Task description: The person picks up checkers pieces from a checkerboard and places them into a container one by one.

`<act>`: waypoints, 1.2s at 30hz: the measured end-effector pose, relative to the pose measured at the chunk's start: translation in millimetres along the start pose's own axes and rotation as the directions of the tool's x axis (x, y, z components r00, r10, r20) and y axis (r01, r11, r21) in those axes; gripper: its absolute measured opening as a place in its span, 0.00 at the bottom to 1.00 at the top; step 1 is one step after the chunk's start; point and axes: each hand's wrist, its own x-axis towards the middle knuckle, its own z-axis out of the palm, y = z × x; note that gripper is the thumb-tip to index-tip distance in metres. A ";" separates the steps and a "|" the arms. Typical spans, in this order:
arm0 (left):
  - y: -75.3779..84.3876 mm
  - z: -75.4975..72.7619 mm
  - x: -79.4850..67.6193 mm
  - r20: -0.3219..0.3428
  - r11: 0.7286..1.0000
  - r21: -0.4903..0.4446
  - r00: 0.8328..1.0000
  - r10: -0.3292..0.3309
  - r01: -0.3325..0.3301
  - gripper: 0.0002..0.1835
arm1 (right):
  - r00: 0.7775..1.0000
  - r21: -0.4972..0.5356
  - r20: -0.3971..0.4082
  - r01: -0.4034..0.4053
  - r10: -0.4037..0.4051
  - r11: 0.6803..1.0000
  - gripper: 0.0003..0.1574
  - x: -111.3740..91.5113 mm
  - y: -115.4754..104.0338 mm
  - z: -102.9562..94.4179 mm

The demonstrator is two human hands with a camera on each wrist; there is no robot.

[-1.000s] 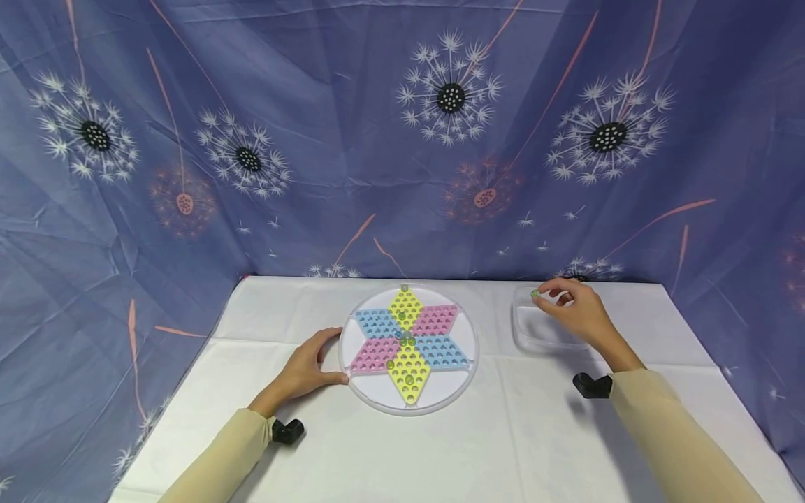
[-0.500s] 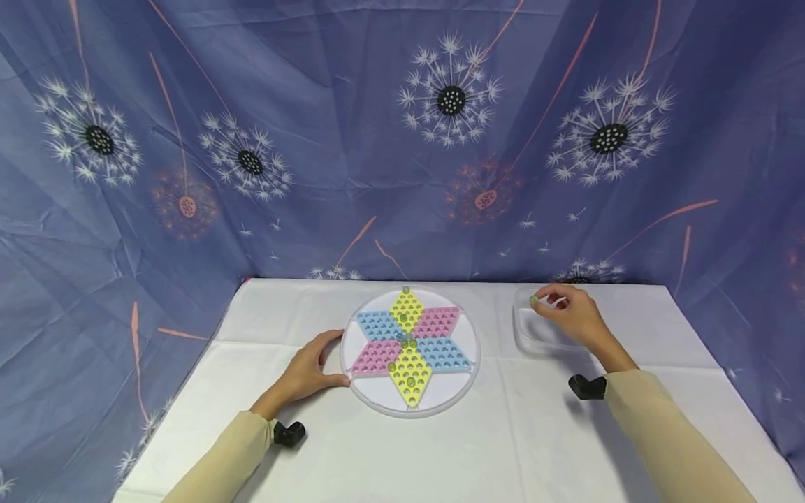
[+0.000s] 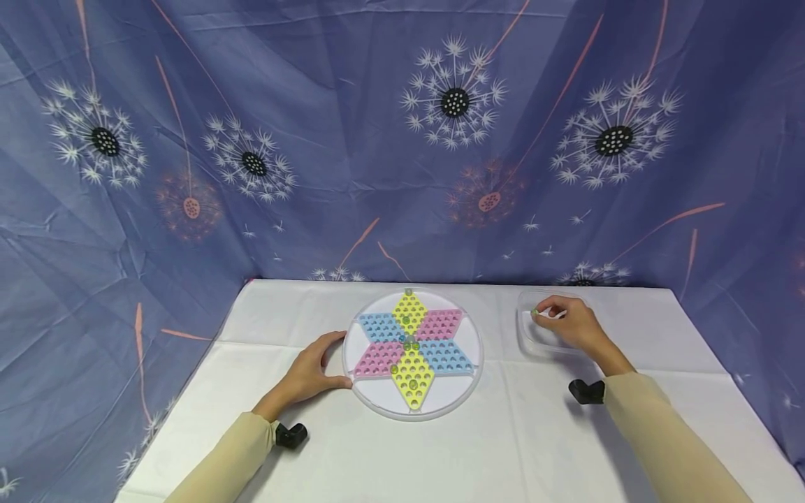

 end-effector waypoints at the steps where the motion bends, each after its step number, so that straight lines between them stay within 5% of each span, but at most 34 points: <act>1: 0.0 0.2 0.1 -0.001 1.000 0.001 1.000 0.000 0.000 0.56 | 1.000 0.000 -0.002 0.002 -0.002 1.000 0.23 0.1 0.1 0.4; 18: -1.9 0.4 0.5 0.003 1.000 -0.024 1.000 0.000 0.000 0.56 | 1.000 -0.026 0.002 0.025 -0.025 0.999 0.22 0.6 -0.4 1.0; 26: -3.3 1.4 0.7 -0.007 1.000 -0.020 1.000 0.004 -0.005 0.56 | 1.000 -0.038 -0.012 0.019 -0.019 0.999 0.33 0.2 -0.6 2.5; 36: -3.6 1.0 2.1 -0.007 1.000 -0.017 1.000 0.024 -0.024 0.56 | 0.999 -0.056 -0.034 0.026 -0.028 0.998 0.33 2.5 -1.3 1.3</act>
